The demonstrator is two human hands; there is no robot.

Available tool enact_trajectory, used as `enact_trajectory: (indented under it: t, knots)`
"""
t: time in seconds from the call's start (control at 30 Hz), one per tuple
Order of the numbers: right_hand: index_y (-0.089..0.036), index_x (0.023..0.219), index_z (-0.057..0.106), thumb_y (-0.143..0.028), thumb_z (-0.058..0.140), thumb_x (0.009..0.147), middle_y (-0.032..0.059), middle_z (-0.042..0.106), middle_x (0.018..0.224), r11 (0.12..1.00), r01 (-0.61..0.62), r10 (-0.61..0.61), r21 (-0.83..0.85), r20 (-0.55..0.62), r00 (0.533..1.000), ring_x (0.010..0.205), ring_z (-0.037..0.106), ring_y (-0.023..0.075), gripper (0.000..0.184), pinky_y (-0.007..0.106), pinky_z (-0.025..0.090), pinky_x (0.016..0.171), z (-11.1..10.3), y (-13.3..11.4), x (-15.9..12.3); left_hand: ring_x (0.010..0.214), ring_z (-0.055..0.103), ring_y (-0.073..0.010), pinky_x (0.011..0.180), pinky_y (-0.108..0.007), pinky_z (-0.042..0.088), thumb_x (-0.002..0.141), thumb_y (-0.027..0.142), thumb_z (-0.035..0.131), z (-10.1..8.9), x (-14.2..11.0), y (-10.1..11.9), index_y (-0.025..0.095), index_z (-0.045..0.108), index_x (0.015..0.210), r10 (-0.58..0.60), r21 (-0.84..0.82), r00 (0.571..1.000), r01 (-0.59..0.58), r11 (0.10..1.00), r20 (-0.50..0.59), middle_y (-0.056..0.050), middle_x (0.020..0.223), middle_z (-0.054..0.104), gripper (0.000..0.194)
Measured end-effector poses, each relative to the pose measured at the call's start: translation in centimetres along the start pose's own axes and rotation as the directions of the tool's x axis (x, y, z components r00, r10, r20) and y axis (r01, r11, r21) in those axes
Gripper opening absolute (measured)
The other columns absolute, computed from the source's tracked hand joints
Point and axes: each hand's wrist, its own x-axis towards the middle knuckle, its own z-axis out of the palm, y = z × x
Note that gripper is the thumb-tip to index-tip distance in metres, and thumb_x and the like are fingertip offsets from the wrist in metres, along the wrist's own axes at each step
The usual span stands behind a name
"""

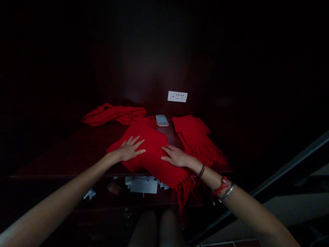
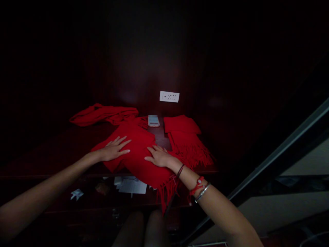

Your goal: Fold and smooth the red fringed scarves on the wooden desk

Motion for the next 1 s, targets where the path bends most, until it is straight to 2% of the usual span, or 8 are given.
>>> enact_trajectory:
  t: [0.1, 0.23, 0.4, 0.57, 0.63, 0.77, 0.87, 1.0]
  knots:
    - [-0.022, 0.130, 0.019, -0.056, 0.019, 0.079, 0.0106, 0.011, 0.137, 0.997, -0.079, 0.079, -0.008, 0.010, 0.997, 0.124, 0.003, 0.0287, 0.062, 0.050, 0.007, 0.096, 1.9, -0.7, 0.1, 0.123, 0.001, -0.0302, 0.095, -0.047, 0.014, 0.075, 0.058, 0.027, 0.6, 0.6, -1.2, 0.026, 0.014, 0.130, 0.033, 0.002, 0.998, -0.033, 0.999, 0.055, -0.008, 0.138, 0.006, 0.065]
    - [-0.020, 0.131, 0.019, -0.056, 0.019, 0.079, 0.0128, 0.010, 0.137, 0.988, -0.157, 0.157, -0.008, -0.011, 0.988, 0.123, 0.002, 0.0305, 0.063, 0.051, 0.006, 0.095, 2.6, -2.3, -0.6, 0.124, 0.001, -0.0274, 0.096, -0.045, 0.013, 0.075, 0.056, 0.029, 0.4, 1.3, -1.7, 0.026, 0.017, 0.129, 0.134, -0.011, 0.990, -0.134, 0.991, 0.045, -0.008, 0.137, 0.008, 0.063]
    - [-0.018, 0.112, 0.049, -0.048, 0.037, 0.076, 0.0150, 0.046, 0.116, 0.985, -0.172, 0.171, -0.001, -0.078, 0.982, 0.109, 0.038, 0.0296, 0.049, 0.042, 0.027, 0.088, 0.0, -2.8, -0.3, 0.123, 0.016, -0.0210, 0.097, -0.036, 0.016, 0.078, 0.053, 0.029, -0.7, 2.4, -2.9, 0.025, 0.026, 0.127, 0.270, -0.112, 0.962, -0.271, 0.956, -0.023, -0.005, 0.135, 0.021, 0.056]
    - [-0.013, 0.094, 0.057, -0.035, 0.039, 0.078, 0.0144, 0.058, 0.093, 0.970, -0.226, 0.243, 0.091, -0.404, 0.882, 0.086, 0.054, 0.0224, 0.032, 0.030, 0.037, 0.072, -3.5, 0.1, 4.9, 0.105, 0.044, -0.0183, 0.092, -0.027, 0.027, 0.081, 0.041, 0.029, -2.9, 5.4, -5.9, 0.012, 0.048, 0.110, 0.033, -0.196, 0.919, -0.119, 0.973, -0.394, -0.010, 0.114, 0.050, 0.046]
    - [-0.014, 0.086, 0.059, -0.034, 0.045, 0.074, 0.0115, 0.060, 0.086, 0.950, -0.234, 0.297, 0.206, -0.369, 0.881, 0.080, 0.055, 0.0205, 0.027, 0.027, 0.037, 0.066, -4.0, 1.1, 7.8, 0.099, 0.048, -0.0183, 0.088, -0.026, 0.031, 0.079, 0.038, 0.035, -3.1, 6.8, -6.8, 0.011, 0.053, 0.104, -0.007, -0.240, 0.921, -0.094, 0.966, -0.389, -0.010, 0.108, 0.054, 0.041]
    - [-0.016, 0.060, 0.057, -0.034, 0.055, 0.066, 0.0042, 0.059, 0.064, 0.931, -0.220, 0.278, 0.293, -0.175, 0.945, 0.062, 0.052, 0.0147, 0.019, 0.024, 0.035, 0.054, -3.3, 2.1, 12.1, 0.089, 0.052, -0.0166, 0.079, -0.023, 0.037, 0.074, 0.034, 0.045, -1.5, 8.7, -7.4, 0.012, 0.054, 0.101, -0.040, -0.294, 0.944, -0.061, 0.954, -0.327, -0.009, 0.099, 0.058, 0.036]
    - [-0.016, 0.052, 0.051, -0.027, 0.061, 0.059, 0.0011, 0.054, 0.056, 0.918, -0.214, 0.261, 0.334, -0.105, 0.959, 0.056, 0.048, 0.0122, 0.017, 0.022, 0.033, 0.051, -2.6, 2.5, 13.3, 0.077, 0.054, -0.0146, 0.070, -0.022, 0.039, 0.069, 0.026, 0.050, -0.5, 8.9, -7.9, 0.014, 0.056, 0.096, -0.088, -0.281, 0.950, 0.000, 0.960, -0.300, -0.005, 0.085, 0.061, 0.030]
    - [-0.016, 0.058, 0.049, -0.024, 0.058, 0.061, -0.0011, 0.054, 0.062, 0.816, -0.120, 0.246, 0.565, -0.152, 0.957, 0.061, 0.047, 0.0102, 0.012, 0.020, 0.034, 0.055, -2.2, 3.5, 13.6, 0.069, 0.053, -0.0129, 0.062, -0.020, 0.038, 0.070, 0.019, 0.045, -0.8, 8.6, -8.7, 0.017, 0.057, 0.090, -0.158, -0.300, 0.944, 0.068, 0.952, -0.288, -0.002, 0.073, 0.060, 0.024]
